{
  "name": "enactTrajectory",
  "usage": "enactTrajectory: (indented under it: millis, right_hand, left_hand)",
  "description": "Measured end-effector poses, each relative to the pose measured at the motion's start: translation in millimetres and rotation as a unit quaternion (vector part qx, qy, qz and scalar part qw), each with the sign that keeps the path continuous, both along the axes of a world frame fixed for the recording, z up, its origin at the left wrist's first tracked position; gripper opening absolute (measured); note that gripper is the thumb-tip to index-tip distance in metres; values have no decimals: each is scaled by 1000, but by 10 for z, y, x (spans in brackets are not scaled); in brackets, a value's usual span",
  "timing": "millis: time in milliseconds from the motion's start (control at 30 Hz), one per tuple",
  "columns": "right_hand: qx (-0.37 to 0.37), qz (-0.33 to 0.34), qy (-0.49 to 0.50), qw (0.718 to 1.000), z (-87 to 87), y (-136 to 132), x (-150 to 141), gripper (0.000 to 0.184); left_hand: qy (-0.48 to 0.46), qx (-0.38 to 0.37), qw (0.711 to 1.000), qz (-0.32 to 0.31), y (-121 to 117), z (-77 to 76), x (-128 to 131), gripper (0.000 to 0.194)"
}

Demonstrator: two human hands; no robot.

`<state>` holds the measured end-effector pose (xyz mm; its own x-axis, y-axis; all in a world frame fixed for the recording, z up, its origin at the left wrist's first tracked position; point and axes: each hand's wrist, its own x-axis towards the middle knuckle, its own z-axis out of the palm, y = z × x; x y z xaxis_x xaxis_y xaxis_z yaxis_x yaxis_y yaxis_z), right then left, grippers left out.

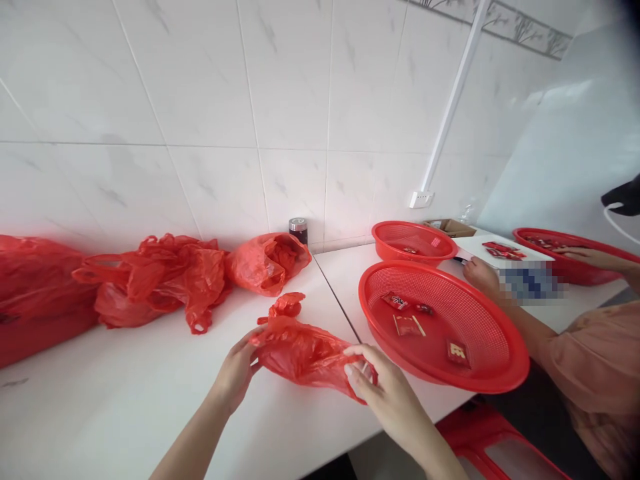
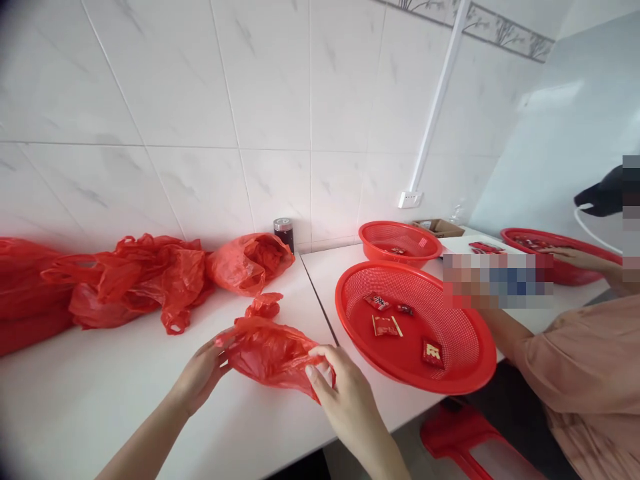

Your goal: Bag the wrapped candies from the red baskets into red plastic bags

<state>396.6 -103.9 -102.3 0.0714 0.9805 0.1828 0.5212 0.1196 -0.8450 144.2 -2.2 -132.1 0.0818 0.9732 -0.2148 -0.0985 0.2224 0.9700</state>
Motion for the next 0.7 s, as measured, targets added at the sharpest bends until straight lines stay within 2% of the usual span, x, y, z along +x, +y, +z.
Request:
enactTrajectory:
  millis: [67, 133, 200, 233, 267, 333, 400, 467, 533, 600, 700]
  right_hand:
    - [86, -68, -69, 992, 96, -47, -8, 24]
    - [151, -88, -84, 981, 196, -40, -100, 21]
    - [128, -28, -92, 987, 213, 49, -269, 21]
    - [90, 8, -114, 989, 172, 127, -367, 23]
    - [44, 36, -152, 987, 100, 224, -465, 24]
    - [-25, 44, -243, 969, -108, 455, -636, 23]
    - [-48, 48, -286, 956, -321, 702, -753, 23]
    - [-55, 44, -292, 954, -460, 938, -815, 34]
    - [-63, 28, -289, 955, -502, 1160, -822, 42]
    - [-69, 5, -284, 956, -468, 1364, -776, 46]
    - [-51, -7, -260, 964, -360, 1593, -622, 43]
  left_hand:
    - [108, 66, 992, 22, -81, -61, -3, 42]
    - [222, 165, 960, 54, -152, -117, 27, 45]
    - [286, 249, 923, 64, -210, -159, 87, 44]
    - [292, 265, 917, 52, -232, -172, 123, 40]
    - [286, 259, 922, 33, -246, -180, 160, 33]
    - [250, 220, 943, -10, -240, -183, 234, 19]
    - [211, 190, 958, -37, -160, -174, 294, 20]
    - [190, 187, 963, -41, 4, -150, 334, 24]
    - [171, 184, 967, -30, 218, -101, 350, 25]
    - [150, 180, 972, -7, 401, -27, 341, 27]
    - [99, 184, 978, 7, 445, 106, 281, 34]
